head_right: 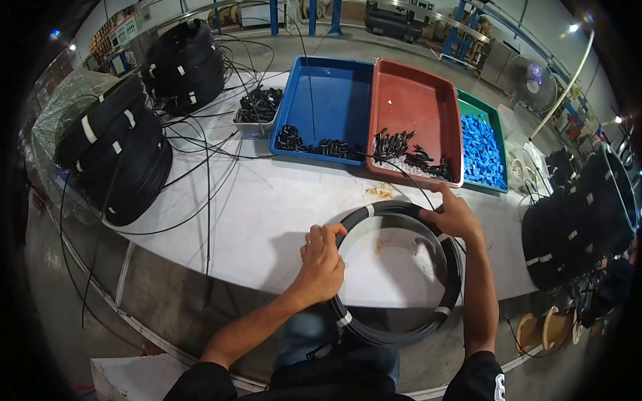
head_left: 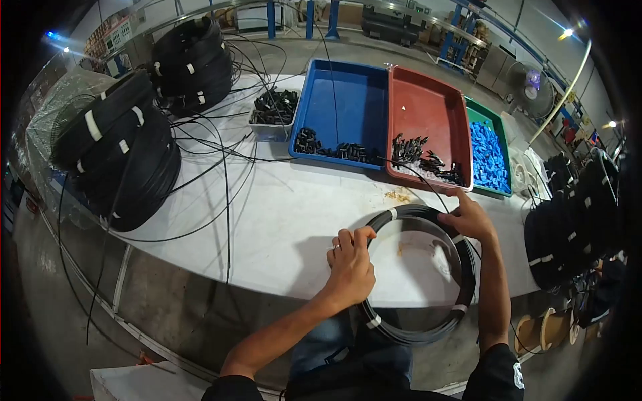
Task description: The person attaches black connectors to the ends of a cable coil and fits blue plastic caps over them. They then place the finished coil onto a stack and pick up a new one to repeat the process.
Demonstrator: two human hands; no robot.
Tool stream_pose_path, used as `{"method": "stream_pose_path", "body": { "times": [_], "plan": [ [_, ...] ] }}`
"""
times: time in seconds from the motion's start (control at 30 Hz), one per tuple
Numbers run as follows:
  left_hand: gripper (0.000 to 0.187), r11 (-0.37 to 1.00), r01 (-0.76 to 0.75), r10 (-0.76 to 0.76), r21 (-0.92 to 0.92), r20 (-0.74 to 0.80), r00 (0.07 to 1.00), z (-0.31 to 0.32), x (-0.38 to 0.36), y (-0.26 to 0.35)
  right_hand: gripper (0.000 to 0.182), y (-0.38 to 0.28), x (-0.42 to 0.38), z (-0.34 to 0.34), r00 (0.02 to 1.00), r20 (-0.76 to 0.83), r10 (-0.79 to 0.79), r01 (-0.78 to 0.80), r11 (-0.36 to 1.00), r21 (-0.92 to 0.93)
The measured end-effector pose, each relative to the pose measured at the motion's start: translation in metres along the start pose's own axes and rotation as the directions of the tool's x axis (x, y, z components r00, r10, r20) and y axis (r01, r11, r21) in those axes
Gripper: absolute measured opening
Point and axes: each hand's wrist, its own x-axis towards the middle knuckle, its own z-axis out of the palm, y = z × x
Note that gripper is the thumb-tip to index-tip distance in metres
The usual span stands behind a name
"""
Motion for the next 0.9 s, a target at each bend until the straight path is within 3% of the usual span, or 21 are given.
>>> {"method": "stream_pose_path", "body": {
  "times": [0.07, 0.13, 0.17, 0.27, 0.33, 0.4, 0.43, 0.47, 0.53, 0.57, 0.67, 0.9],
  "plan": [
    [0.055, 1.000, 0.005, -0.005, -0.001, 0.024, 1.000, -0.003, 0.000, 0.001, 0.056, -0.001, 0.014, 0.012, 0.999, -0.014, 0.033, -0.032, 0.996, 0.085],
    [0.057, 0.985, -0.090, 0.089, 0.146, 0.012, 0.996, -0.010, -0.001, 0.008, 0.054, -0.002, 0.033, 0.026, 0.991, -0.123, -0.059, 0.096, 0.943, 0.319],
    [0.055, 0.982, -0.111, 0.102, 0.154, 0.060, 0.993, -0.011, 0.000, 0.005, 0.051, -0.009, 0.038, 0.031, 0.992, -0.123, -0.021, 0.071, 0.907, 0.415],
    [0.046, 0.958, -0.164, 0.138, 0.235, 0.120, 0.983, -0.021, 0.005, 0.007, 0.034, -0.017, 0.060, 0.044, 0.975, -0.185, -0.125, 0.197, 0.871, 0.451],
    [0.045, 0.930, -0.203, 0.162, 0.306, 0.153, 0.975, -0.036, 0.016, 0.007, 0.028, -0.021, 0.070, 0.049, 0.969, -0.211, -0.128, 0.206, 0.890, 0.407],
    [0.043, 0.932, -0.156, 0.070, 0.326, 0.260, 0.963, -0.059, 0.045, 0.007, 0.018, -0.032, 0.073, 0.055, 0.951, -0.281, -0.131, 0.244, 0.876, 0.416],
    [0.038, 0.890, -0.189, 0.138, 0.416, 0.149, 0.979, -0.068, 0.065, 0.003, 0.018, -0.034, 0.071, 0.059, 0.925, -0.334, -0.181, 0.306, 0.875, 0.374],
    [0.027, 0.871, -0.164, 0.104, 0.463, 0.153, 0.983, -0.080, 0.087, -0.003, 0.018, -0.034, 0.070, 0.062, 0.895, -0.383, -0.231, 0.365, 0.871, 0.329],
    [0.011, 0.815, 0.042, -0.077, 0.577, 0.037, 0.996, -0.090, 0.135, -0.022, 0.016, -0.038, 0.062, 0.060, 0.868, -0.412, -0.279, 0.408, 0.872, 0.269],
    [0.010, 0.842, -0.064, 0.091, 0.535, -0.025, 0.996, -0.092, 0.155, -0.045, 0.015, -0.037, 0.059, 0.062, 0.856, -0.400, -0.327, 0.442, 0.864, 0.241],
    [0.012, 0.877, -0.070, 0.115, 0.475, -0.066, 0.991, -0.092, 0.203, -0.084, 0.011, -0.041, 0.051, 0.065, 0.836, -0.353, -0.421, 0.500, 0.848, 0.173],
    [0.031, 0.874, 0.017, -0.012, 0.486, -0.014, 1.000, -0.084, 0.232, -0.091, 0.007, -0.040, 0.042, 0.062, 0.890, -0.339, -0.304, 0.395, 0.885, 0.246]
  ]
}}
